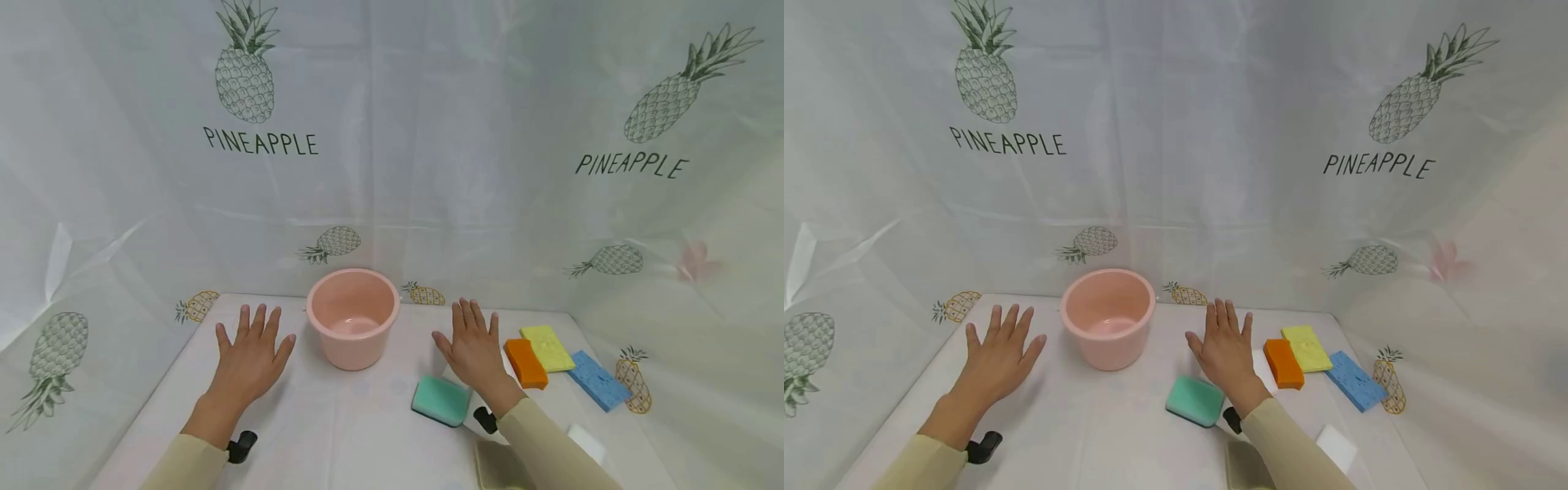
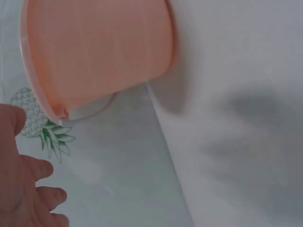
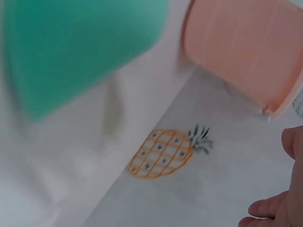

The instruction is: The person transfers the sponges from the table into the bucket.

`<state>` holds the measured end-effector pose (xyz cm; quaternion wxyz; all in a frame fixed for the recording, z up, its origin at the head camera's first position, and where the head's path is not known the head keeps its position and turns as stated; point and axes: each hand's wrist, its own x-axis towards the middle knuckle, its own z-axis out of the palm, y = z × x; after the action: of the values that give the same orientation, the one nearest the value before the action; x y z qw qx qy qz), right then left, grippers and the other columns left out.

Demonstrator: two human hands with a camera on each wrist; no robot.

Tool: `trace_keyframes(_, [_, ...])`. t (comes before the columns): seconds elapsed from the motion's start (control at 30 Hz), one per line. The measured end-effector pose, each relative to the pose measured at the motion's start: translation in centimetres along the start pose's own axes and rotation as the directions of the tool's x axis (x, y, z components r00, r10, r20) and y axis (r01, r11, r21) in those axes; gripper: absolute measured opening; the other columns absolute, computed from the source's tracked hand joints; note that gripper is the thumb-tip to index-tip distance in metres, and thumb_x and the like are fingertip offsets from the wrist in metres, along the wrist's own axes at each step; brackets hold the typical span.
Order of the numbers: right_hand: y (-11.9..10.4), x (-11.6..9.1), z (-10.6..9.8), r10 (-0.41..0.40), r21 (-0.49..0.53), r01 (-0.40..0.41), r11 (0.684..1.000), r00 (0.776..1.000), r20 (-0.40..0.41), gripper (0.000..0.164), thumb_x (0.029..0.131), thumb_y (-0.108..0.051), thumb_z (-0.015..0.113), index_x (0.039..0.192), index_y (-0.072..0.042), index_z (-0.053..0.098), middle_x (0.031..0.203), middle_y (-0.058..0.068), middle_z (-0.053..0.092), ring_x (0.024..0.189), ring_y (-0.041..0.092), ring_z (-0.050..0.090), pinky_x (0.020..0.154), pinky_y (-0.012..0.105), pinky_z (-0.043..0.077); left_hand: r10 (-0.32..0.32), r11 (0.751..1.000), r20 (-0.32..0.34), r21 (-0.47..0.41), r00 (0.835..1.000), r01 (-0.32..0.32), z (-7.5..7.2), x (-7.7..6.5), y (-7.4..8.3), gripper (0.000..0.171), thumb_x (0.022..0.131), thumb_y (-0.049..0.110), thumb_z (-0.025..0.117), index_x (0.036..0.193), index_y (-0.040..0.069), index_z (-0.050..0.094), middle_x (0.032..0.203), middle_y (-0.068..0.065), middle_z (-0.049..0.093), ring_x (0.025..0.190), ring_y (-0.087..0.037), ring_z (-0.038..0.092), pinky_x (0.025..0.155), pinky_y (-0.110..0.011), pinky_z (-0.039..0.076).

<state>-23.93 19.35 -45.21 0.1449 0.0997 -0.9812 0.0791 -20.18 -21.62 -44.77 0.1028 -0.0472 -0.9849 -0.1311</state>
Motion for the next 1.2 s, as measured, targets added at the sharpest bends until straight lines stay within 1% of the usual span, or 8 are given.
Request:
trace_keyframes(0.2, [-3.5,3.4,0.2,-0.035,0.074,0.032,0.997,0.999,0.037,0.078,0.11,-0.055,0.045,0.163,0.001,0.033,0.17,0.022,0.032,0.16,0.04,0.025,0.126,0.075,0.015,-0.01,0.999,0.012,-0.03,1.0,0.01,-0.2,3.2,1.7,0.073,0.113,0.049,0.036,0.164,-0.002,0.03,0.17,-0.031,0.024,0.161,-0.052,0.008,0.12,-0.082,-0.004])
trace_keyframes(0.33, [-5.4,5.1,0.3,-0.058,0.162,0.044,0.986,0.995,0.082,0.077,0.111,-0.056,0.04,0.165,-0.001,0.031,0.172,0.02,0.029,0.162,0.038,0.022,0.127,0.072,0.014,0.003,0.998,0.05,-0.062,0.999,0.0,0.2,5.0,2.5,0.072,0.113,0.047,0.036,0.165,-0.003,0.028,0.171,-0.029,0.022,0.161,-0.05,0.008,0.123,-0.079,0.001])
trace_keyframes(0.5, [-6.8,6.5,0.7,-0.098,0.228,0.063,0.972,0.984,0.146,0.074,0.112,-0.052,0.04,0.165,-0.001,0.029,0.172,0.018,0.029,0.162,0.038,0.022,0.128,0.069,0.016,0.049,0.994,0.108,-0.107,0.993,-0.037,0.5,6.2,2.9,0.071,0.114,0.043,0.033,0.165,-0.006,0.023,0.171,-0.03,0.02,0.16,-0.05,0.012,0.126,-0.073,0.012])
trace_keyframes(0.6, [-7.1,7.0,0.8,-0.122,0.238,0.077,0.968,0.976,0.179,0.072,0.113,-0.05,0.039,0.165,-0.002,0.029,0.172,0.019,0.03,0.161,0.039,0.023,0.128,0.069,0.019,0.071,0.984,0.157,-0.175,0.985,-0.043,0.8,6.7,3.1,0.072,0.114,0.04,0.032,0.165,-0.008,0.017,0.173,-0.029,0.016,0.161,-0.049,0.013,0.129,-0.068,0.016])
trace_keyframes(0.73, [-7.0,7.2,0.7,-0.149,0.267,0.093,0.959,0.969,0.199,0.07,0.113,-0.047,0.039,0.165,-0.002,0.03,0.171,0.02,0.032,0.161,0.04,0.025,0.127,0.07,0.019,0.083,0.972,0.216,-0.232,0.973,-0.032,1.0,7.0,3.3,0.074,0.113,0.04,0.03,0.166,-0.006,0.008,0.175,-0.026,0.01,0.163,-0.044,0.011,0.131,-0.061,0.017])
trace_keyframes(0.9, [-6.1,6.9,0.3,-0.16,0.323,0.088,0.942,0.966,0.204,0.068,0.112,-0.044,0.043,0.163,0.0,0.034,0.17,0.019,0.035,0.16,0.039,0.026,0.127,0.072,0.018,0.097,0.973,0.248,-0.227,0.964,-0.04,0.9,6.8,4.1,0.075,0.112,0.04,0.032,0.167,-0.006,0.009,0.175,-0.025,0.011,0.163,-0.042,0.013,0.132,-0.058,0.018])
trace_keyframes(1.07, [-4.7,6.6,0.2,-0.169,0.363,0.083,0.928,0.963,0.211,0.063,0.113,-0.037,0.043,0.164,-0.001,0.034,0.169,0.019,0.036,0.16,0.04,0.026,0.127,0.072,0.018,0.106,0.977,0.298,-0.21,0.949,-0.043,0.3,5.8,5.5,0.074,0.11,0.037,0.035,0.167,-0.004,0.012,0.175,-0.023,0.014,0.161,-0.044,0.019,0.131,-0.058,0.022])
trace_keyframes(1.2, [-4.0,6.1,0.5,-0.187,0.419,0.079,0.905,0.956,0.225,0.06,0.112,-0.034,0.044,0.164,-0.004,0.036,0.169,0.017,0.038,0.16,0.04,0.028,0.128,0.069,0.018,0.114,0.974,0.297,-0.22,0.948,-0.048,0.0,4.8,6.0,0.074,0.108,0.035,0.037,0.167,-0.003,0.014,0.175,-0.022,0.017,0.16,-0.045,0.024,0.129,-0.059,0.027])
